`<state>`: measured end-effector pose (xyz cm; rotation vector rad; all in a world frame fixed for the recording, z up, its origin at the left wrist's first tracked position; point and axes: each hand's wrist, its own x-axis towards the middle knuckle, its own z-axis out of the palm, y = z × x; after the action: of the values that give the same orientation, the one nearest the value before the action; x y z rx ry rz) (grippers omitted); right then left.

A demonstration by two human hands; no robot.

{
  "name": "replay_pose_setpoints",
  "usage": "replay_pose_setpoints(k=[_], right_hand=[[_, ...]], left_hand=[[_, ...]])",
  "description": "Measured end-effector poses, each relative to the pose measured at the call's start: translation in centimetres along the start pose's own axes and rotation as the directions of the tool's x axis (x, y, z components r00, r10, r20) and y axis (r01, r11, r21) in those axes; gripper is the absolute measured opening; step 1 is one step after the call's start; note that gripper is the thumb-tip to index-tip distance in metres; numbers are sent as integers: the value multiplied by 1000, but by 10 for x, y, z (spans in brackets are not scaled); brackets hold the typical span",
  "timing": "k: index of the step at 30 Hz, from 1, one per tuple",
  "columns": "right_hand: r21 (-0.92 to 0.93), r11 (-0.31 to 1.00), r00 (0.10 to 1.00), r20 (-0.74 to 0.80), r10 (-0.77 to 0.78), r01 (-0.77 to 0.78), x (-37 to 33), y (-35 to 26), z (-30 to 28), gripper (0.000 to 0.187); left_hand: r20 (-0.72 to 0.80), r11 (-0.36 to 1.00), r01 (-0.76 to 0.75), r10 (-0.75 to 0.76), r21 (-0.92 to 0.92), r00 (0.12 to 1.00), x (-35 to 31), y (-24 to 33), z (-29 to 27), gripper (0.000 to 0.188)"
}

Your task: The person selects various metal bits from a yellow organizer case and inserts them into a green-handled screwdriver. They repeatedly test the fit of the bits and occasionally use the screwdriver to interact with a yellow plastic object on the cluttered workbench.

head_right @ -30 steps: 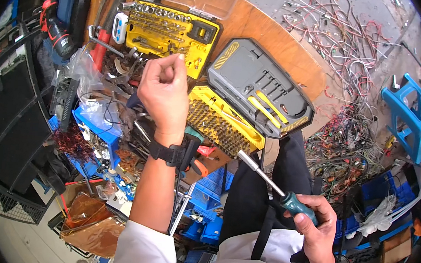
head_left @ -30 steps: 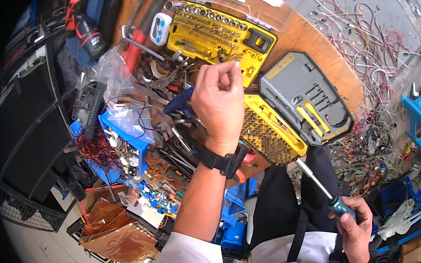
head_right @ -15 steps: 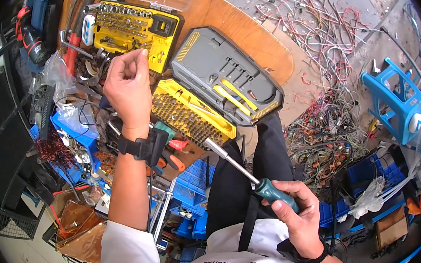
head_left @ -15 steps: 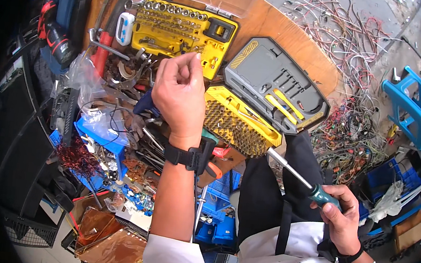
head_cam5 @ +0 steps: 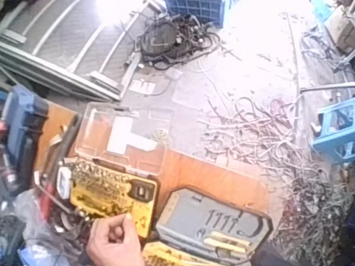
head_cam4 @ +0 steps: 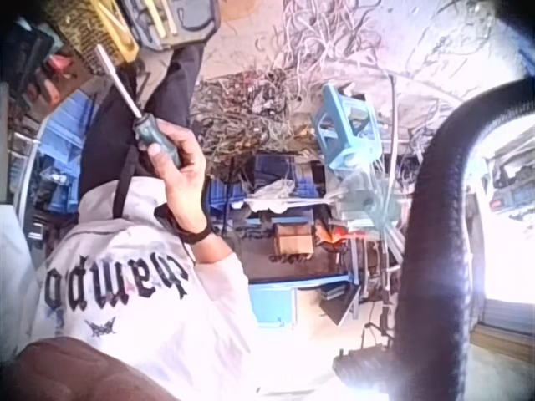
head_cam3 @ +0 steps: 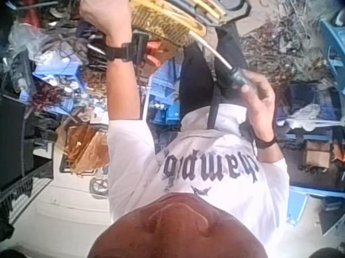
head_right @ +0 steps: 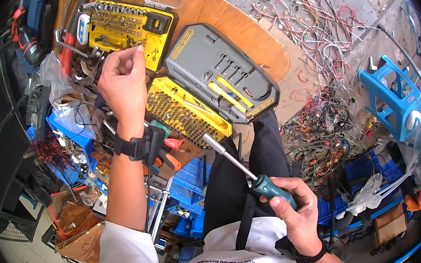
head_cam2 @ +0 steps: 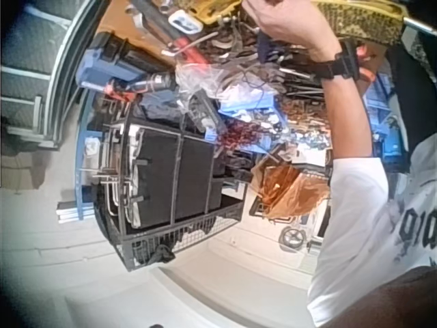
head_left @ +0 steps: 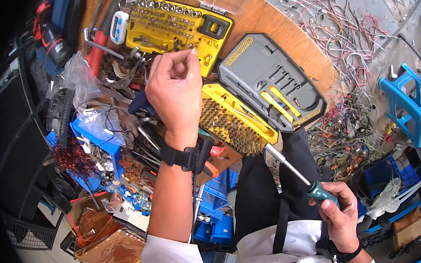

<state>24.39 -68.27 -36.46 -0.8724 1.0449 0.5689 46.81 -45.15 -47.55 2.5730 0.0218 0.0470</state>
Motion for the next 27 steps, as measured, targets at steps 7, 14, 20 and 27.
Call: replay_pose_setpoints(k=[7, 14, 20, 27], right_hand=[[-1, 1000, 1000, -10, -3, 3, -2, 3, 2, 31], [-40, 999, 999, -42, 3, -4, -2, 12, 1, 31], [-83, 996, 998, -46, -40, 36, 0, 29, 0, 33], [-80, 997, 998, -60, 13, -17, -5, 42, 16, 31]], left_hand=[[48, 993, -2, -4, 115, 999, 4, 7, -1, 10], [34, 991, 116, -114, -63, 993, -4, 6, -12, 14], [-33, 837, 244, -297, -489, 954, -25, 15, -47, 17], [98, 740, 406, -422, -536, 901, -106, 42, -74, 14]])
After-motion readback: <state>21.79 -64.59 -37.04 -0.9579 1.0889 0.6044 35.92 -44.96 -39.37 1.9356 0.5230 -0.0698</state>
